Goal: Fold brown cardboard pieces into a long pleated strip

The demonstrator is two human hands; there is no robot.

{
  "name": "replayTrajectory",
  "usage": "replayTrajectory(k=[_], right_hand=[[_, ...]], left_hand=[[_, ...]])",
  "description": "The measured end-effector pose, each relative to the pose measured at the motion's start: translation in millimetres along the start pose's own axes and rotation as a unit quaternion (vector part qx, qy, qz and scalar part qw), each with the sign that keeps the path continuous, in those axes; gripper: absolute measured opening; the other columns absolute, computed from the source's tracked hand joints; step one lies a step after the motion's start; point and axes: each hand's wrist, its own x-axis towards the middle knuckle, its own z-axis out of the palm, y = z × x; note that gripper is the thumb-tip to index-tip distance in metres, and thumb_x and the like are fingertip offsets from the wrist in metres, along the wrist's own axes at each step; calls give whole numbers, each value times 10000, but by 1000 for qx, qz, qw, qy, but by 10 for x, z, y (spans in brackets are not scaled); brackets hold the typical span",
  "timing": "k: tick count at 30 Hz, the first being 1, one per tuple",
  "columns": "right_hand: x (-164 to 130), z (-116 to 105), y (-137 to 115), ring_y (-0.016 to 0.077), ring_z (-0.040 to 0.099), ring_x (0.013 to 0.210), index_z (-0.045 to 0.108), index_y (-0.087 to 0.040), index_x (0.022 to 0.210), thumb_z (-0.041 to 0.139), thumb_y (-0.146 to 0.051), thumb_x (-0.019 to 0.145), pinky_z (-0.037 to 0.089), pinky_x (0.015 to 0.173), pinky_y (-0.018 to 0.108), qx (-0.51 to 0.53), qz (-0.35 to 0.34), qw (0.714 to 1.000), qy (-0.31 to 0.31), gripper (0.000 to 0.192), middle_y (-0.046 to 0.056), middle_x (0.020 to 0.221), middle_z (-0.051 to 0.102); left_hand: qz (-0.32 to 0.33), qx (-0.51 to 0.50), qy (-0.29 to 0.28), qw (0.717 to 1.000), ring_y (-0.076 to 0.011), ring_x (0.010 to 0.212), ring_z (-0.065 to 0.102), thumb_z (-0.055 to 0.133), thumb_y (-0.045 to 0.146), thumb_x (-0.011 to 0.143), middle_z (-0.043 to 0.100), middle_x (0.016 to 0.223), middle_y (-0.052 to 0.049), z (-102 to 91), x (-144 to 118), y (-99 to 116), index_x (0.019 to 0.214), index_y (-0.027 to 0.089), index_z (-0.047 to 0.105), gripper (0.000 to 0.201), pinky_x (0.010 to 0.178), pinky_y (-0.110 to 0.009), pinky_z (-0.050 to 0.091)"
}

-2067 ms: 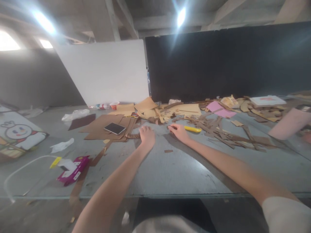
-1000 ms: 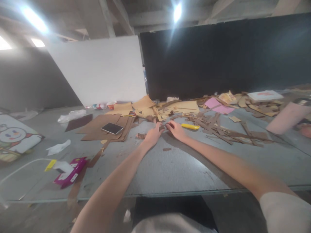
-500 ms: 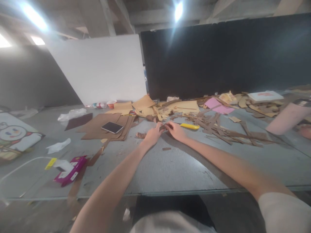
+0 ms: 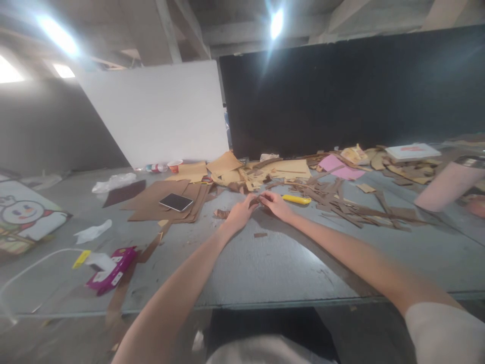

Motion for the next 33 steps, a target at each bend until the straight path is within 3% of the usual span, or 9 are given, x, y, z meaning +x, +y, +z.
replayTrajectory(k=[15,24,33], right_hand=[[-7,22,42,194,624,729,714,-197,890,670,-513,926,461,709,300,-57,1,995,77,322,22,806,728],[11,3,116,205,653,758,734,-196,936,611,-455,985,497,737,307,-122,-49,990,53,291,39,827,746],[6,-11,114,215,687,785,760,-199,925,630,-298,963,506,765,308,-163,-61,984,32,168,53,864,784]], left_hand=[[16,-8,4,1000,-275,1090,751,501,358,1082,780,1129,-54,30,1,-48,1341,298,546,269,927,-352,539],[11,16,5,1000,-277,1049,755,515,363,1078,769,1104,-57,58,13,-76,1349,284,538,283,910,-346,537],[-5,21,-4,1000,-293,981,764,527,410,1073,773,1037,-69,38,7,-64,1468,272,485,421,904,-366,545]])
